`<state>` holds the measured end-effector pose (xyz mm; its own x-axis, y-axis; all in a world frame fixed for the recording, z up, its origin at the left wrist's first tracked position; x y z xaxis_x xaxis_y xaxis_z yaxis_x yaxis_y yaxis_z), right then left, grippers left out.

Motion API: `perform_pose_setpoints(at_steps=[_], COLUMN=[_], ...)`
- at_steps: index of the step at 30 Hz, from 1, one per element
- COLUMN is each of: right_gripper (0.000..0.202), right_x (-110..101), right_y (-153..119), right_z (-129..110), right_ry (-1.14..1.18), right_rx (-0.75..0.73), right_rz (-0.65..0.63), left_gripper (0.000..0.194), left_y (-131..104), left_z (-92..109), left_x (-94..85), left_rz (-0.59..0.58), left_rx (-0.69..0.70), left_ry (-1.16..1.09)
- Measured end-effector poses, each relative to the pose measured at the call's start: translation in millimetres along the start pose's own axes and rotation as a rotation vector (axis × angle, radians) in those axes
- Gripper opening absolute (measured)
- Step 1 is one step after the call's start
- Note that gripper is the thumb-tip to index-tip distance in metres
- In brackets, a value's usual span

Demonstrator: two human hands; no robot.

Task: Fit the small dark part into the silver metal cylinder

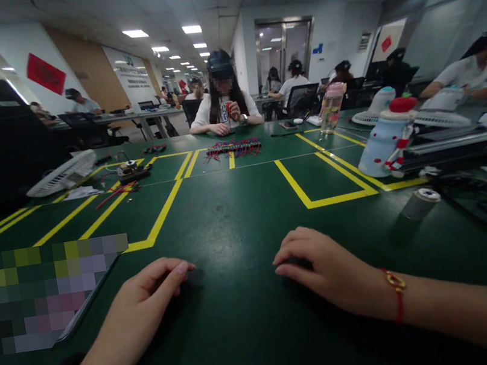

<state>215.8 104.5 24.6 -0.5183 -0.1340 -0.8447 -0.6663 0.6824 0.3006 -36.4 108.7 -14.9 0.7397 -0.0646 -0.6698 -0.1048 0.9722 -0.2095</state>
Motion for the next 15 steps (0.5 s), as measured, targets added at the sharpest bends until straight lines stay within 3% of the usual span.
perform_pose_setpoints(at_steps=[3,5,8,11,15], right_gripper=[0.023,0.023,0.029,0.043,0.053], right_x=[-71,-123,-173,-191,-193], right_y=[-33,-68,-120,-163,-178], right_z=[30,58,108,151,166], right_ry=[-0.226,-0.481,-0.713,-0.687,-0.592], right_rx=[0.056,0.172,0.481,0.813,0.931], right_rz=[0.213,0.339,0.299,0.194,0.153], left_gripper=[0.037,0.038,0.038,0.039,0.038], left_y=[-2,-4,-7,-9,-5], left_z=[6,12,18,19,9], left_x=[-1.0,-1.2,-1.2,-0.4,1.5], left_rz=[0.011,0.016,0.013,-0.005,-0.035], left_rx=[-0.011,-0.016,-0.029,-0.033,-0.040], left_ry=[-0.007,-0.015,-0.024,-0.025,-0.030])
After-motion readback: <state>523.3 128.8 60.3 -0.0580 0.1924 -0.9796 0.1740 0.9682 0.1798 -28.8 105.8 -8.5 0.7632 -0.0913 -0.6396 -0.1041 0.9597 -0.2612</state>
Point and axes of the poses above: each hand's wrist, its own y-axis towards the middle knuckle, its own x-axis out of the palm, z = x × y, the point moved 9 cm from there along y, towards the middle knuckle, and after that the axes turned 10 degrees about -x, right-handed, at the moved point
